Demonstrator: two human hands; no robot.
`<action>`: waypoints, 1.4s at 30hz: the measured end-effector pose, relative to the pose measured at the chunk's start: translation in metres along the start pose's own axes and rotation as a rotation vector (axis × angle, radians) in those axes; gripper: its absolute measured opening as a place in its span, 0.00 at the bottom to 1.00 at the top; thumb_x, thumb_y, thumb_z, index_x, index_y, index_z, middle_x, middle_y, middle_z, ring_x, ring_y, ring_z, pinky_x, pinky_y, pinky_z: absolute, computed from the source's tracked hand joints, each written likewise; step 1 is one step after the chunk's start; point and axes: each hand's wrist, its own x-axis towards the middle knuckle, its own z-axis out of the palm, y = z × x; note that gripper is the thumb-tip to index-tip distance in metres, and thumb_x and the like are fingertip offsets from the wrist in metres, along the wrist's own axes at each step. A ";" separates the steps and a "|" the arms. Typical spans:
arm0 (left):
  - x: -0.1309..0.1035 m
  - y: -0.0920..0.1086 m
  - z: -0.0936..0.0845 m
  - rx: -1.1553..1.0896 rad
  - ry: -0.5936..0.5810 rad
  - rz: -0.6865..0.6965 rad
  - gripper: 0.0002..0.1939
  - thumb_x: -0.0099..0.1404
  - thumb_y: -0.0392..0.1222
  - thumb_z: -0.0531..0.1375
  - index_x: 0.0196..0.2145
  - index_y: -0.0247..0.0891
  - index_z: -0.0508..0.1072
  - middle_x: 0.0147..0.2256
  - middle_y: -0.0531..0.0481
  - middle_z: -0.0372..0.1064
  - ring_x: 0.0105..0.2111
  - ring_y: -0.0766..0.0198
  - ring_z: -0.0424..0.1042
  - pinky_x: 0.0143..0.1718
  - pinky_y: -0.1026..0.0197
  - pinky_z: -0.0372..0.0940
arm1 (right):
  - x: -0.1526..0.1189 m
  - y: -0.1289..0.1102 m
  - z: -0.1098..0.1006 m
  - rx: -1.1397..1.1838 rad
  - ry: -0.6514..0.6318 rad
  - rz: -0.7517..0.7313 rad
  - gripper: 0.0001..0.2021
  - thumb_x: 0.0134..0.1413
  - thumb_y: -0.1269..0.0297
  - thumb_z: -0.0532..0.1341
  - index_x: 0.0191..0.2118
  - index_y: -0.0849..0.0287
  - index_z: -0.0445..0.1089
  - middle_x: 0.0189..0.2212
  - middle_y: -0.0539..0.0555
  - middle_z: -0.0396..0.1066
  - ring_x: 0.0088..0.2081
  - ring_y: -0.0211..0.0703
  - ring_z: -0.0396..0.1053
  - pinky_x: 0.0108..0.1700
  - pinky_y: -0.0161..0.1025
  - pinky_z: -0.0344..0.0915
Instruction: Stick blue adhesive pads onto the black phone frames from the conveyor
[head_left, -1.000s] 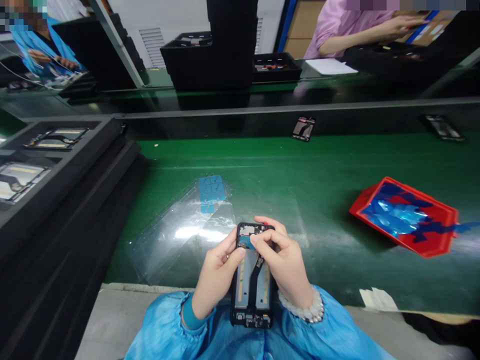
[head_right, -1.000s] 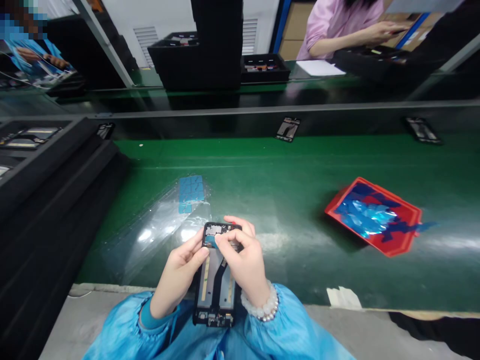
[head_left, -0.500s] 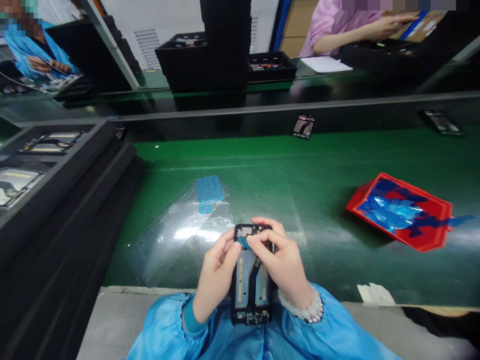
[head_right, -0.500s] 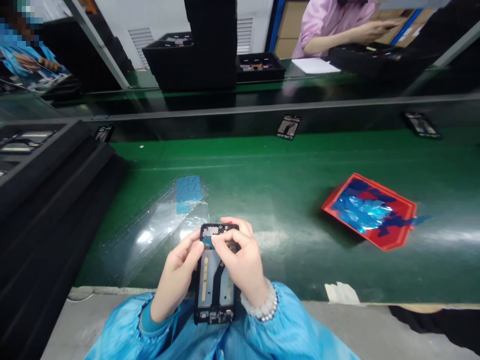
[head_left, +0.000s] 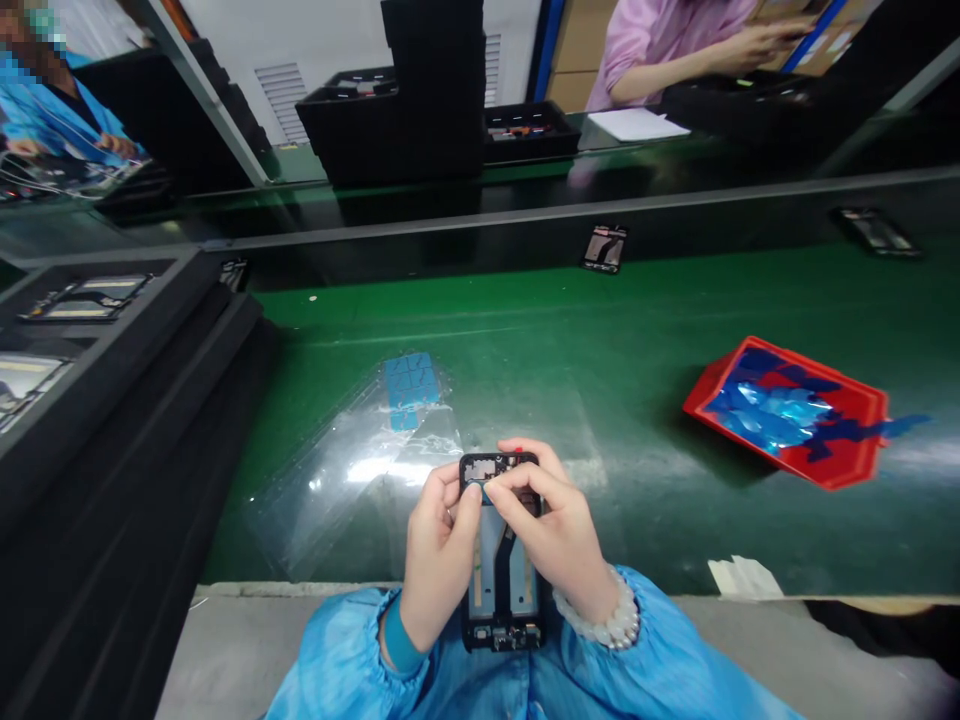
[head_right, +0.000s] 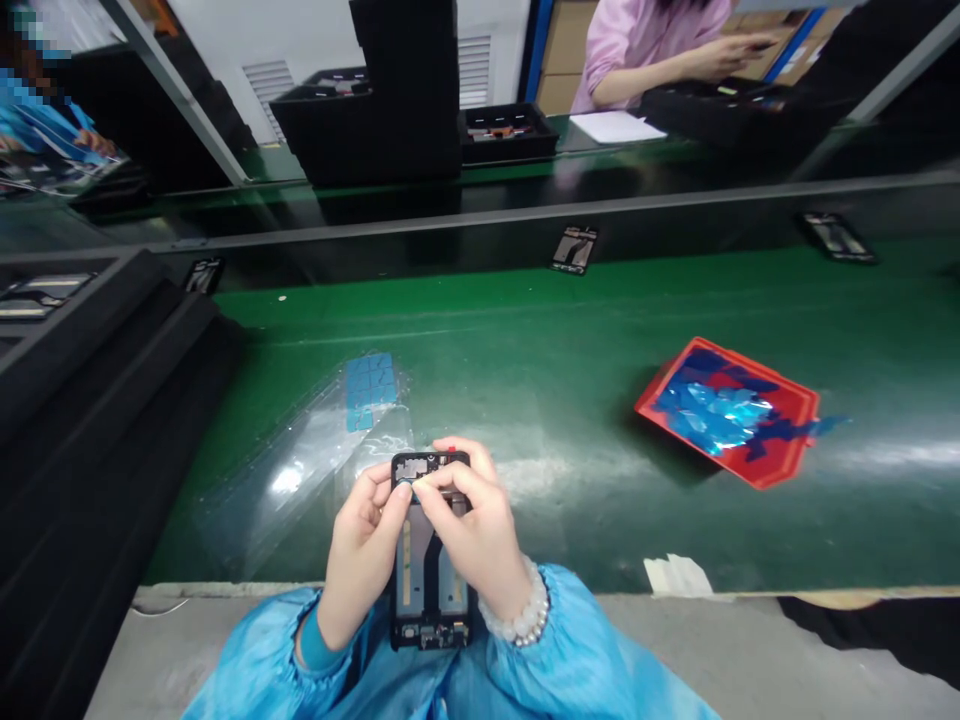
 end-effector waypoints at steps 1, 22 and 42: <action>-0.001 -0.001 0.000 0.004 0.003 0.001 0.09 0.64 0.40 0.54 0.42 0.37 0.66 0.40 0.46 0.74 0.43 0.60 0.73 0.41 0.62 0.67 | 0.000 0.001 0.000 -0.005 -0.003 -0.021 0.07 0.50 0.65 0.61 0.24 0.58 0.70 0.41 0.57 0.67 0.44 0.46 0.67 0.43 0.42 0.65; -0.008 -0.003 0.004 0.028 0.104 0.127 0.10 0.65 0.42 0.55 0.44 0.38 0.65 0.43 0.46 0.74 0.43 0.62 0.74 0.42 0.63 0.67 | -0.009 0.001 0.011 -0.200 0.114 -0.234 0.03 0.54 0.71 0.57 0.32 0.56 0.66 0.51 0.60 0.57 0.54 0.50 0.59 0.50 0.50 0.61; 0.003 -0.001 -0.006 0.105 0.123 0.095 0.14 0.64 0.44 0.55 0.46 0.39 0.69 0.42 0.48 0.75 0.42 0.60 0.74 0.42 0.63 0.68 | 0.010 -0.007 -0.006 0.333 -0.259 0.239 0.21 0.52 0.64 0.57 0.53 0.56 0.55 0.42 0.54 0.68 0.40 0.41 0.70 0.43 0.40 0.68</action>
